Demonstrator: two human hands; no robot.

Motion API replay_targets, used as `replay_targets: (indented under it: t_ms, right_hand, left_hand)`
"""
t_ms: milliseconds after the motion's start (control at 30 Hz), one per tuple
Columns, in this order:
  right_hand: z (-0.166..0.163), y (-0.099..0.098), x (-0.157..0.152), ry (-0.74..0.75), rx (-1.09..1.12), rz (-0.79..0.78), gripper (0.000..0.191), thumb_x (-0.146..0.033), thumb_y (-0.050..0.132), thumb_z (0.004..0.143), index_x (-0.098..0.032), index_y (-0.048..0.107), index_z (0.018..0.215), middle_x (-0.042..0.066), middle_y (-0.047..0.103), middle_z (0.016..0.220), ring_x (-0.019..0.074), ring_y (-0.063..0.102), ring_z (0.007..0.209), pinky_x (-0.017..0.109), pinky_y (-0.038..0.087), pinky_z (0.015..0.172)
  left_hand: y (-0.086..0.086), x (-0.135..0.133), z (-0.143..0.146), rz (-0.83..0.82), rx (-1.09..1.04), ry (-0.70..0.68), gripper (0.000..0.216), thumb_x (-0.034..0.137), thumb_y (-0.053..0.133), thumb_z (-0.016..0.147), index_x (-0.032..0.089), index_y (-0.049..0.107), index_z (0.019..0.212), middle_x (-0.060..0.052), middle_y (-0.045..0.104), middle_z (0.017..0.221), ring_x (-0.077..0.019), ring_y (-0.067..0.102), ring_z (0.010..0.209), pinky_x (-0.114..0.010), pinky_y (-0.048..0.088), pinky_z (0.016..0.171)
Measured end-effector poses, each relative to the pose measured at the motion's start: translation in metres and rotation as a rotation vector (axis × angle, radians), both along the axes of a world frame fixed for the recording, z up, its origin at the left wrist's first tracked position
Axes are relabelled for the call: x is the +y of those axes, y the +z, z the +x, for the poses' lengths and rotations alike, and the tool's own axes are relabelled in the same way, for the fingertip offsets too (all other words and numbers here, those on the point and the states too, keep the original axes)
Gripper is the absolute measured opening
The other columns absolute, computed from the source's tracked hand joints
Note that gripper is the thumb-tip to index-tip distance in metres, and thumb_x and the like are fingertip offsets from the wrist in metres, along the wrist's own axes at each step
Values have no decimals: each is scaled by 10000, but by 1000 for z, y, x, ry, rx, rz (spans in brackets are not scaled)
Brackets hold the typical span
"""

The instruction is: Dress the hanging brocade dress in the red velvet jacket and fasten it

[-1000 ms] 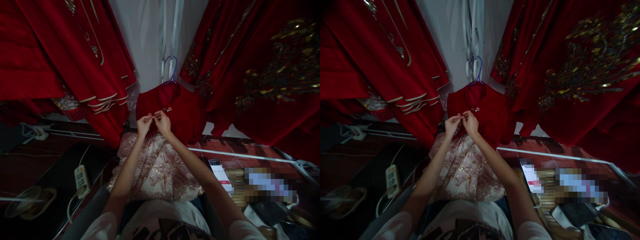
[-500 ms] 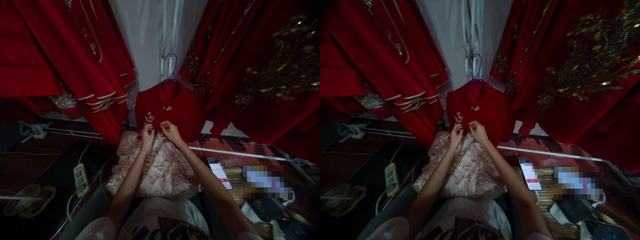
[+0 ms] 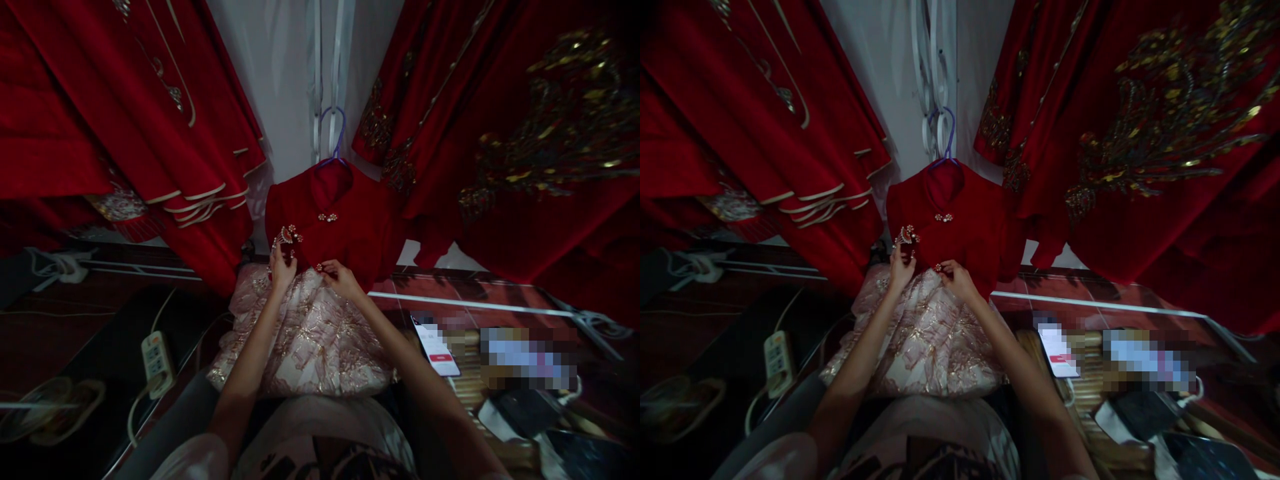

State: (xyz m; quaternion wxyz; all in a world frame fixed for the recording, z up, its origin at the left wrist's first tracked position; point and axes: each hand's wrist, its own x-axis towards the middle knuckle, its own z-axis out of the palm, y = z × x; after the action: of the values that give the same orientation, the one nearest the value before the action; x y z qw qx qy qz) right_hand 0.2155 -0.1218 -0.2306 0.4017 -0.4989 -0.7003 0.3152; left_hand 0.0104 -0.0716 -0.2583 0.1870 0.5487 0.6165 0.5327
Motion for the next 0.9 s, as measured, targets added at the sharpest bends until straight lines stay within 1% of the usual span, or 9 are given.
replay_targets:
  t_ms: [100, 233, 333, 433, 567, 667, 767, 833, 900]
  right_hand:
    - [-4, -1, 0, -16, 12, -13, 233, -256, 619, 794, -170, 615, 1011, 62, 662, 925, 153, 625, 853, 295, 502, 806]
    - [-9, -1, 1, -32, 11, 20, 235, -303, 659, 763, -170, 617, 952, 43, 637, 870, 145, 590, 794, 273, 477, 761]
    - [-11, 0, 0, -28, 4, 54, 228, -302, 683, 732, -176, 588, 897, 26, 612, 839, 141, 567, 765, 256, 461, 718]
    - [-12, 4, -3, -41, -7, 136, 131, -223, 641, 733, -185, 558, 826, 13, 588, 812, 136, 553, 759, 247, 448, 713]
    - [-8, 9, -6, -102, 2, 204, 83, -145, 579, 711, -189, 558, 779, 8, 590, 784, 136, 554, 740, 248, 441, 712]
    - [-2, 10, -4, -189, 79, 175, 114, -185, 605, 696, -187, 565, 801, 4, 599, 750, 134, 564, 692, 245, 457, 676]
    - [7, 15, -1, -279, 135, 107, 247, -235, 636, 682, -173, 582, 915, 5, 616, 733, 138, 585, 672, 247, 480, 656]
    - [13, 21, -1, -275, 113, 31, 252, -265, 652, 676, -170, 608, 905, 6, 632, 714, 138, 598, 657, 247, 488, 647]
    - [19, 29, -3, -256, 85, -19, 204, -294, 661, 681, -172, 634, 841, 12, 647, 699, 136, 607, 644, 245, 490, 638]
  left_hand:
    - [-4, 5, 5, -35, -112, -131, 776, 249, 643, 736, 170, 310, 1432, -85, 596, 998, -168, 609, 844, -329, 512, 802]
    - [-4, 5, 18, -31, -163, -192, 709, 251, 658, 719, 167, 360, 1357, -114, 573, 1117, -143, 614, 824, -296, 510, 762]
    - [-1, 2, 23, -25, -138, -215, 537, 250, 642, 724, 150, 442, 1213, -90, 588, 1022, -127, 593, 760, -271, 492, 715]
    - [3, -5, 26, -29, -64, -179, 365, 236, 623, 728, 161, 484, 1058, -52, 586, 911, -139, 582, 767, -277, 476, 731]
    - [12, -22, 25, -75, -5, -83, 231, 223, 579, 758, 177, 491, 966, -62, 598, 938, -180, 593, 865, -330, 460, 836]
    - [27, -41, 21, -82, -6, -5, 165, 230, 553, 786, 184, 506, 938, -59, 610, 910, -195, 597, 864, -347, 454, 858]
    - [48, -62, 20, 12, -45, 78, 165, 224, 568, 789, 192, 529, 947, -48, 617, 901, -179, 597, 833, -316, 465, 826]
    - [60, -74, 23, 104, -78, 126, 199, 233, 574, 803, 196, 535, 994, -41, 612, 914, -155, 589, 791, -288, 474, 792]
    - [65, -82, 31, 169, -94, 147, 251, 267, 580, 824, 196, 529, 1059, -42, 601, 931, -133, 574, 744, -270, 484, 760]
